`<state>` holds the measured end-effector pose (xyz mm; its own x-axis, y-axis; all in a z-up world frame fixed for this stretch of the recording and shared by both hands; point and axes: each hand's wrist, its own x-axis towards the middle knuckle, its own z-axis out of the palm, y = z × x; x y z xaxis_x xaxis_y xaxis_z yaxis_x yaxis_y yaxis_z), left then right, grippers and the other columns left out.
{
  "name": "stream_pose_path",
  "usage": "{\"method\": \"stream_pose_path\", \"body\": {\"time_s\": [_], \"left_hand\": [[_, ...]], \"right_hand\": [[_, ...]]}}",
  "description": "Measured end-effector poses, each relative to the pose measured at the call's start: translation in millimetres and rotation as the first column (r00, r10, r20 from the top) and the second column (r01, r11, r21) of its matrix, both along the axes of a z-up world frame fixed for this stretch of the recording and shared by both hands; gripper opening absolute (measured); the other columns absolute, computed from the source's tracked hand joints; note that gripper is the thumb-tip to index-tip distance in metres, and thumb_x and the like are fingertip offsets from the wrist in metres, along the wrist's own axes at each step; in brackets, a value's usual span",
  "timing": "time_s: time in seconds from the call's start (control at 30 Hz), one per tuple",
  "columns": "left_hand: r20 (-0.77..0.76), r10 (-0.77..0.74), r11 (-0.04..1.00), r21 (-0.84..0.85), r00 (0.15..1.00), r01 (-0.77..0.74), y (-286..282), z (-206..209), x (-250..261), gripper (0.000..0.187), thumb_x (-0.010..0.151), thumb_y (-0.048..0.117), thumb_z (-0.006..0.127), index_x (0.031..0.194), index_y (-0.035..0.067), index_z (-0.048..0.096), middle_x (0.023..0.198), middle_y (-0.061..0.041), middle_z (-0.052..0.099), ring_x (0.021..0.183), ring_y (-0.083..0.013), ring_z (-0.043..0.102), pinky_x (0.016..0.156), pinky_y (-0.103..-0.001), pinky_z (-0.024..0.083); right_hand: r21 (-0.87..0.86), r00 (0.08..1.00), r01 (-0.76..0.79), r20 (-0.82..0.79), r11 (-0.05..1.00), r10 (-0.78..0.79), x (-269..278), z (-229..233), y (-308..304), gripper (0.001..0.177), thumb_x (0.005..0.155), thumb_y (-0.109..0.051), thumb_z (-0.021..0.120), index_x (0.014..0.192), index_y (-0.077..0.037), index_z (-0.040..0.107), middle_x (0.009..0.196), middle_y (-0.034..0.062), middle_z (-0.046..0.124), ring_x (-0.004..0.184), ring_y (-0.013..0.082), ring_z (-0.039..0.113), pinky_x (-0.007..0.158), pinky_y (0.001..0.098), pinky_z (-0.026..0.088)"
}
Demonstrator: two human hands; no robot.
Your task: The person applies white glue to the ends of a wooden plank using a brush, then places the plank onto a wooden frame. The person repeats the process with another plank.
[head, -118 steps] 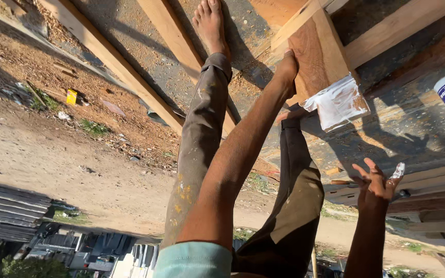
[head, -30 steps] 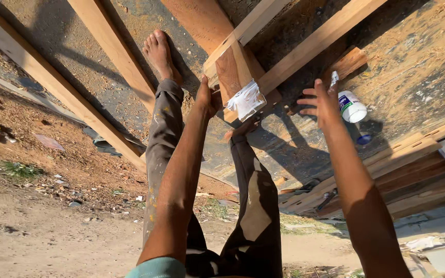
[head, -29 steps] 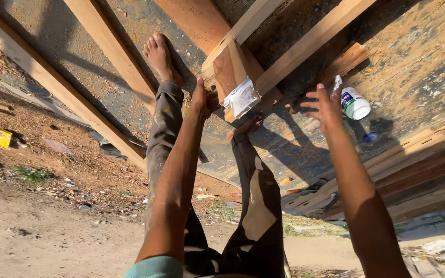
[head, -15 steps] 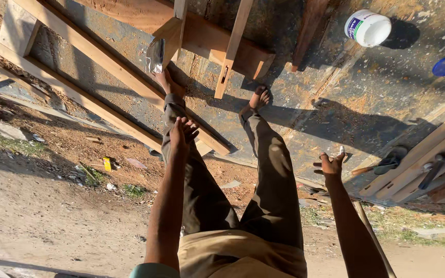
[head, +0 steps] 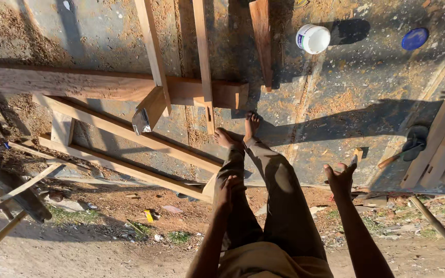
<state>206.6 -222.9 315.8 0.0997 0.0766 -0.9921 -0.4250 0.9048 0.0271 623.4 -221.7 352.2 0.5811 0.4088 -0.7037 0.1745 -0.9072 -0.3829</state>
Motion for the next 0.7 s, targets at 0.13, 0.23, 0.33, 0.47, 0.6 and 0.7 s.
{"method": "stream_pose_path", "body": {"time_s": [0.13,0.23,0.33,0.47,0.6,0.7], "left_hand": [[-0.116,0.029,1.0,0.006,0.993,-0.028,14.9,10.8,-17.5,0.047,0.105,0.039,0.049,0.133,0.003,0.059,0.114,-0.016,0.073,0.096,-0.0276,0.074,0.077,-0.039,0.059],[-0.243,-0.027,1.0,-0.016,0.97,0.024,62.8,16.4,-6.9,0.043,0.103,0.038,0.048,0.129,0.006,0.059,0.108,-0.014,0.074,0.091,-0.0264,0.074,0.071,-0.038,0.059],[-0.373,-0.081,0.997,-0.029,0.924,0.076,113.0,20.7,26.6,0.043,0.105,0.037,0.05,0.131,0.004,0.061,0.108,-0.015,0.074,0.089,-0.0253,0.073,0.07,-0.036,0.056],[-0.482,-0.169,0.976,0.039,0.86,0.213,203.0,13.7,62.9,0.043,0.103,0.036,0.049,0.129,0.004,0.06,0.109,-0.014,0.075,0.092,-0.0257,0.076,0.071,-0.036,0.06],[-0.541,-0.193,0.936,0.15,0.818,0.319,239.7,44.6,117.6,0.039,0.104,0.032,0.054,0.126,0.001,0.063,0.108,-0.016,0.074,0.094,-0.0252,0.075,0.074,-0.035,0.061],[-0.557,-0.229,0.906,0.177,0.798,0.383,285.7,43.8,115.4,0.038,0.103,0.031,0.056,0.125,0.001,0.063,0.106,-0.015,0.075,0.093,-0.0252,0.077,0.072,-0.035,0.061]], "right_hand": [[0.288,0.998,-0.056,-0.024,0.956,0.065,15.7,-42.2,48.3,0.118,0.091,-0.022,0.084,0.171,-0.002,-0.001,0.159,0.0293,0.033,0.129,0.0355,0.056,0.088,0.0428,0.059],[0.229,0.954,-0.287,0.155,0.93,0.256,41.6,-132.4,135.9,0.128,0.087,-0.031,0.096,0.166,0.001,0.0,0.164,0.03,0.028,0.14,0.0418,0.046,0.119,0.0531,0.042],[0.212,0.836,-0.517,0.331,0.829,0.437,69.8,-242.1,224.7,0.14,0.08,-0.041,0.103,0.162,0.008,0.0,0.169,0.0364,0.011,0.156,0.0517,0.023,0.127,0.0581,0.03],[0.042,0.689,-0.671,0.404,0.74,0.602,77.9,-358.7,308.6,0.139,0.074,-0.052,0.102,0.161,0.005,0.01,0.169,0.0345,0.006,0.157,0.0542,0.021,0.124,0.0619,0.039],[-0.055,0.711,-0.675,0.219,0.736,0.669,76.1,-372.3,334.1,0.125,0.081,-0.045,0.098,0.164,0.0,0.015,0.171,0.0336,0.012,0.157,0.0549,0.022,0.116,0.0651,0.045],[-0.108,0.799,-0.581,0.115,0.807,0.591,76.3,-356.4,356.6,0.123,0.084,-0.036,0.091,0.174,-0.012,0.01,0.175,0.0284,0.02,0.154,0.0575,0.021,0.111,0.0695,0.043]]}}
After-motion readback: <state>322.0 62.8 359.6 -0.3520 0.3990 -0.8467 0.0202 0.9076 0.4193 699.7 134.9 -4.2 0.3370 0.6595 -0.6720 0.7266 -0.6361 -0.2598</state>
